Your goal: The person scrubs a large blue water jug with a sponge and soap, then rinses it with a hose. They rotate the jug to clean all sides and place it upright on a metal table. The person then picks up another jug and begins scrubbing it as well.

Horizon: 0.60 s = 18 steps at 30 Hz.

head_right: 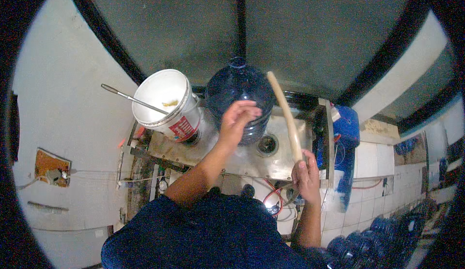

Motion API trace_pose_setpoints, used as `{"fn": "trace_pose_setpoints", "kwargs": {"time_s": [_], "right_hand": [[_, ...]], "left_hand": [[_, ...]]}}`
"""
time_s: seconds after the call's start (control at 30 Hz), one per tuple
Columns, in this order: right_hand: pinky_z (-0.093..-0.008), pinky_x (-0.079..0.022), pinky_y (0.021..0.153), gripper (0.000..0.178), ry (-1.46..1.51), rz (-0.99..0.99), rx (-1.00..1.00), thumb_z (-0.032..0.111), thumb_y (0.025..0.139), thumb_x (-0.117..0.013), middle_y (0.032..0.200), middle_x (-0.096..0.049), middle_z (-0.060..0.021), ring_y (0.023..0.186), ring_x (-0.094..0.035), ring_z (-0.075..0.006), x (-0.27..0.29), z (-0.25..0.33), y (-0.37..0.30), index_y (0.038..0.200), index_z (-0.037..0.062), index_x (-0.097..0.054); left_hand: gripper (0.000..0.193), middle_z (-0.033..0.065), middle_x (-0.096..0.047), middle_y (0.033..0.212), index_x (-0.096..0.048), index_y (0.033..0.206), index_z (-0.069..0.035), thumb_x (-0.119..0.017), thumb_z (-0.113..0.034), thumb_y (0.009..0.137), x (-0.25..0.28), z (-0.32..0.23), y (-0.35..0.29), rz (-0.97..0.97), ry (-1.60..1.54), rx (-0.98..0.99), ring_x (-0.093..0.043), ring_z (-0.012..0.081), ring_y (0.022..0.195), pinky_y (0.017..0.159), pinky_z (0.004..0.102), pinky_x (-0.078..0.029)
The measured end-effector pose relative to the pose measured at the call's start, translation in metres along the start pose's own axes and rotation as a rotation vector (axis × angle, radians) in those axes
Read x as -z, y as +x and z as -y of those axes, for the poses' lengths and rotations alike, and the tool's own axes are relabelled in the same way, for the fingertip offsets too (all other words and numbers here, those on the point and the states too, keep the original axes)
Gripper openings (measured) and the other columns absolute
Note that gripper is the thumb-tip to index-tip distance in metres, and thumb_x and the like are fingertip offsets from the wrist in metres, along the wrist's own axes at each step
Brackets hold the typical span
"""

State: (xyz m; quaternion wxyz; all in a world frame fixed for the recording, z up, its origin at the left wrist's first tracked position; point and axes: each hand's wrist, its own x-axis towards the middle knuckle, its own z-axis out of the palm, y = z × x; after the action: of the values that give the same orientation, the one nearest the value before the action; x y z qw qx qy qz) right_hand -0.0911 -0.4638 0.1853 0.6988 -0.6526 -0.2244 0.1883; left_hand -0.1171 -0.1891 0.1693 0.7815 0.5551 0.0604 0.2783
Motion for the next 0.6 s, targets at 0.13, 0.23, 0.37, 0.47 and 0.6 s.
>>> {"fn": "trace_pose_setpoints", "kwargs": {"time_s": [0.13, 0.23, 0.37, 0.47, 0.6], "right_hand": [[-0.0232, -0.041, 0.045, 0.049, 0.103, 0.147, -0.107, 0.033, 0.104, -0.056, 0.07, -0.056, -0.0032, 0.055, -0.052, -0.0085, 0.01, -0.008, 0.013, 0.142, 0.0031, -0.044], [-0.0239, -0.042, 0.047, 0.047, -0.02, 0.121, -0.094, 0.031, 0.105, -0.058, 0.071, -0.058, -0.0012, 0.054, -0.052, -0.0074, -0.006, 0.002, 0.026, 0.142, 0.0062, -0.045], [-0.0205, -0.041, 0.05, 0.041, -0.031, 0.21, -0.138, 0.028, 0.106, -0.057, 0.073, -0.056, 0.0012, 0.056, -0.049, -0.0054, -0.019, 0.013, 0.043, 0.14, 0.0064, -0.053], [-0.0202, -0.04, 0.051, 0.049, -0.119, 0.165, -0.055, 0.028, 0.106, -0.056, 0.079, -0.059, 0.0002, 0.058, -0.049, -0.0049, -0.043, 0.022, 0.051, 0.15, 0.008, -0.046], [-0.0193, -0.034, 0.057, 0.052, -0.24, 0.213, -0.045, 0.019, 0.106, -0.054, 0.079, -0.046, 0.006, 0.065, -0.04, -0.004, -0.064, 0.027, 0.054, 0.156, 0.0078, -0.042]], "left_hand": [[0.025, 0.0087, -0.07, 0.1, -0.063, 0.114, -0.002, -0.068, -0.019, 0.097, 0.037, 0.002, 0.006, -0.344, 0.747, -0.481, -0.066, 0.0195, 0.095, 0.09, 0.034, -0.051], [0.024, 0.0144, -0.068, 0.104, -0.064, 0.11, -0.001, -0.07, -0.014, 0.091, 0.046, -0.017, 0.032, -0.341, 0.856, -0.526, -0.064, 0.032, 0.102, 0.093, 0.0409, -0.048], [0.044, 0.0199, -0.063, 0.121, -0.055, 0.126, -0.001, -0.072, -0.02, 0.09, 0.056, -0.018, 0.078, -0.301, 0.967, -0.519, -0.059, 0.0376, 0.116, 0.102, 0.0443, -0.044], [0.084, 0.0275, -0.049, 0.144, -0.034, 0.149, 0.001, -0.075, -0.04, 0.087, 0.064, -0.009, 0.09, -0.179, 1.076, -0.342, -0.047, 0.0422, 0.136, 0.114, 0.0468, -0.037], [0.11, 0.0307, -0.038, 0.155, -0.023, 0.155, 0.008, -0.071, -0.06, 0.084, 0.058, 0.0, 0.09, -0.064, 1.347, -0.231, -0.037, 0.0407, 0.146, 0.122, 0.047, -0.027]]}}
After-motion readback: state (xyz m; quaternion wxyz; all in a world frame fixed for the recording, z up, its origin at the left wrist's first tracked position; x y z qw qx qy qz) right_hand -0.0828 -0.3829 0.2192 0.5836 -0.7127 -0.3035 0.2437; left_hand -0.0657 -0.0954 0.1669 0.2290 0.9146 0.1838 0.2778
